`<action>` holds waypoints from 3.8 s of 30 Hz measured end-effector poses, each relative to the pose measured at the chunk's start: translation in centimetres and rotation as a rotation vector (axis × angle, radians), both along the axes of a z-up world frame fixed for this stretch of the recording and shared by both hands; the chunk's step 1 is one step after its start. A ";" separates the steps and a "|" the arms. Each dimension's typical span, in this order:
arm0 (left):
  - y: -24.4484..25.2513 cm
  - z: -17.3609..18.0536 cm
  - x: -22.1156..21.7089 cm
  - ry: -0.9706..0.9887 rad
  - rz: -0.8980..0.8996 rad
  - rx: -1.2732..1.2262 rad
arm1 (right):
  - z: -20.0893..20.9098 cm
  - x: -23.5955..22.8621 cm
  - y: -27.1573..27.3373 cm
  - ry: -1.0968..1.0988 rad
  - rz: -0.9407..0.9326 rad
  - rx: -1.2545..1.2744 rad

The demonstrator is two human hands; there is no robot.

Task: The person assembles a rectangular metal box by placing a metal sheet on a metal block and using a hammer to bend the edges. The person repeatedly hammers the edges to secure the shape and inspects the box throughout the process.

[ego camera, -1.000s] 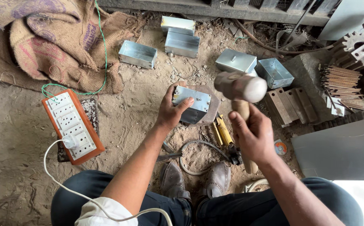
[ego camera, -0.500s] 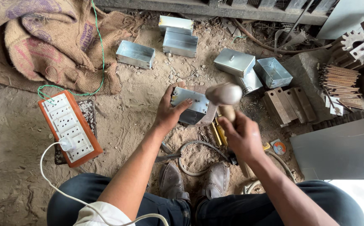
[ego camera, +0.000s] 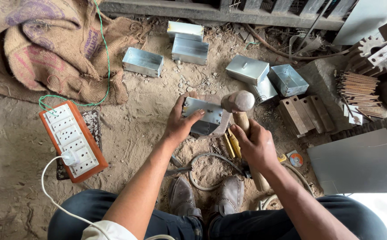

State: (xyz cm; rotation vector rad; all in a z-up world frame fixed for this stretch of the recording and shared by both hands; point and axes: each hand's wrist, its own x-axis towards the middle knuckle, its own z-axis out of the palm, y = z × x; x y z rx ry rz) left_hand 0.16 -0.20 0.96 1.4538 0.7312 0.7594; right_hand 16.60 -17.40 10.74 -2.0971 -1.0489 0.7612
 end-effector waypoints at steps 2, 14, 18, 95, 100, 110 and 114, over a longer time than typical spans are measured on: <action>-0.3 0.2 0.2 -0.007 0.012 -0.017 | -0.1 0.0 -0.1 0.093 -0.050 0.013; -0.2 0.3 0.0 -0.055 0.020 0.078 | -7.9 1.8 -1.3 0.476 -0.238 -0.294; -0.2 0.0 0.0 -0.084 0.006 0.044 | -10.1 2.2 -1.2 0.472 -0.235 -0.367; -1.4 1.0 -0.7 0.083 0.068 0.107 | -14.2 3.7 -1.3 0.098 0.009 -0.519; -1.4 0.8 -0.5 0.060 0.071 0.106 | -14.3 3.8 -1.3 0.125 0.000 -0.498; -1.5 0.7 -0.6 0.046 0.080 0.108 | -13.8 3.7 -1.3 0.123 0.002 -0.498; -1.4 0.7 -0.6 0.057 0.085 0.114 | -13.5 3.5 -1.2 0.116 0.006 -0.522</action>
